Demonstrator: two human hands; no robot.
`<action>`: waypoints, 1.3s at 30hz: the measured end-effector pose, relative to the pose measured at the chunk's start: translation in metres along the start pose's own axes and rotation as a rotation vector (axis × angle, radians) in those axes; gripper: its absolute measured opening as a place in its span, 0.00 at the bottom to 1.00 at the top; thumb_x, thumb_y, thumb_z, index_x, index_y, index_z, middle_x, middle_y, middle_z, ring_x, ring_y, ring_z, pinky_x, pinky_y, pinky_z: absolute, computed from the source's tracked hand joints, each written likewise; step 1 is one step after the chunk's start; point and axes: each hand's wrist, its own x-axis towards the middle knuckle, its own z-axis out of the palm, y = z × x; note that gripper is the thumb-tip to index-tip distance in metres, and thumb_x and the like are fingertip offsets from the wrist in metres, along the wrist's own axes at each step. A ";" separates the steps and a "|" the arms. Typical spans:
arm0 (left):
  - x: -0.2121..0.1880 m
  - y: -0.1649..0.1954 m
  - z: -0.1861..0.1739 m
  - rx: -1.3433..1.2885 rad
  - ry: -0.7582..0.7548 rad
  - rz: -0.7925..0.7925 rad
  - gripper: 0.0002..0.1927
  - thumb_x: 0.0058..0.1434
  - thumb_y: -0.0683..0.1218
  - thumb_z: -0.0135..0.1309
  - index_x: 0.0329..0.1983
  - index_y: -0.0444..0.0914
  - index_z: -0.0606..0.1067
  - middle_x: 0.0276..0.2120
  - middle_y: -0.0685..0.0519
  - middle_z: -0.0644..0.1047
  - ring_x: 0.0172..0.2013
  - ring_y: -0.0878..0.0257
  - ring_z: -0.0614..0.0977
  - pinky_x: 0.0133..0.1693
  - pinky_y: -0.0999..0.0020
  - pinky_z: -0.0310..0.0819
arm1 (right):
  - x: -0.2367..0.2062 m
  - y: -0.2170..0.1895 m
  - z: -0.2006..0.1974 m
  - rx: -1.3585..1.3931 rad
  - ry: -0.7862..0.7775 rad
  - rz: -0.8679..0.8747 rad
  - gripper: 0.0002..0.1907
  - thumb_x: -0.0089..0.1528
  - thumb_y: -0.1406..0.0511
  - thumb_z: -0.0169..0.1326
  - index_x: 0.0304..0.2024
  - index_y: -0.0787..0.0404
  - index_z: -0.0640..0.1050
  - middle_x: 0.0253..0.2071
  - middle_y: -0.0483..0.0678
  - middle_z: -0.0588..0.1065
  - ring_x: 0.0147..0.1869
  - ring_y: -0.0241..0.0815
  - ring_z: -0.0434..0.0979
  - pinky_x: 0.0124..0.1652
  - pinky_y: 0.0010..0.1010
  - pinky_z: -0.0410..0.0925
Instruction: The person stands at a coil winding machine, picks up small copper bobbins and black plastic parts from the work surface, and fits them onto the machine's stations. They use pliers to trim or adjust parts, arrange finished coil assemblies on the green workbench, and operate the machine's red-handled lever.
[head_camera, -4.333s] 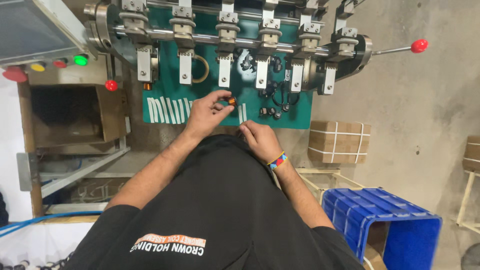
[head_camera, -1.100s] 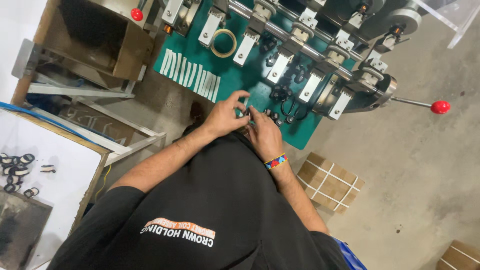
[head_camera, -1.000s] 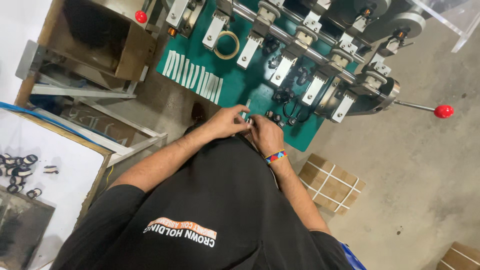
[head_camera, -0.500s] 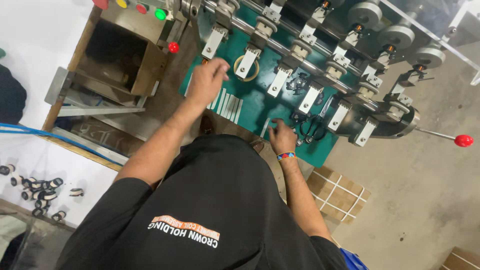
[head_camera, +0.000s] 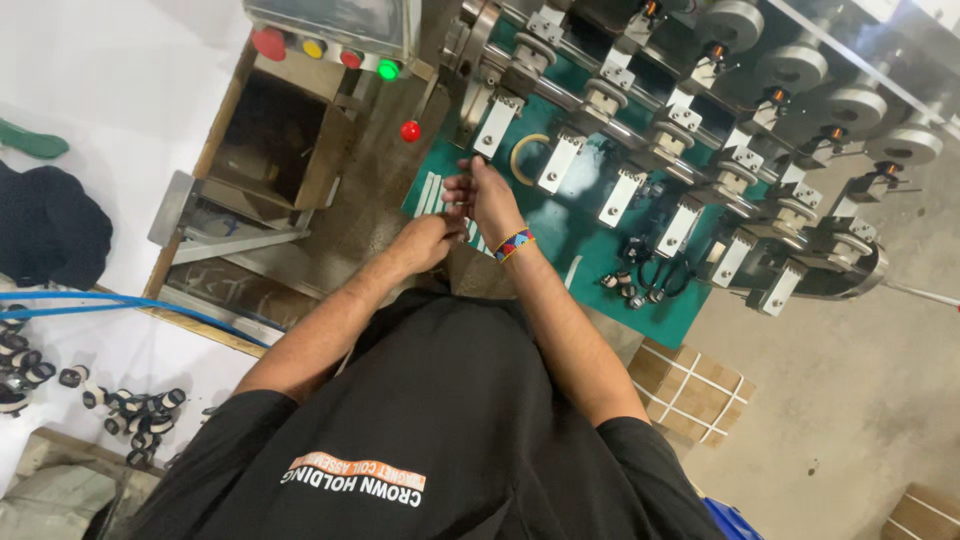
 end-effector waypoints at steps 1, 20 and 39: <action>-0.003 0.004 -0.011 0.038 -0.039 0.005 0.07 0.62 0.41 0.55 0.41 0.38 0.82 0.43 0.44 0.82 0.45 0.47 0.83 0.47 0.54 0.76 | 0.002 0.001 0.005 -0.029 0.010 -0.056 0.20 0.69 0.50 0.43 0.49 0.59 0.72 0.34 0.46 0.73 0.32 0.37 0.72 0.32 0.30 0.68; 0.038 0.093 0.000 -0.737 -0.169 0.022 0.18 0.62 0.41 0.64 0.55 0.36 0.76 0.41 0.52 0.83 0.40 0.66 0.84 0.43 0.70 0.80 | -0.165 0.007 -0.077 -0.109 0.010 -0.024 0.25 0.73 0.48 0.41 0.37 0.60 0.76 0.20 0.38 0.61 0.21 0.28 0.56 0.22 0.22 0.52; 0.059 0.169 0.141 -1.034 -0.196 0.025 0.15 0.69 0.38 0.58 0.57 0.36 0.71 0.51 0.52 0.79 0.46 0.67 0.83 0.48 0.71 0.82 | -0.245 0.010 -0.188 -0.320 0.034 -0.240 0.16 0.75 0.57 0.43 0.40 0.58 0.76 0.24 0.39 0.70 0.25 0.27 0.65 0.27 0.20 0.61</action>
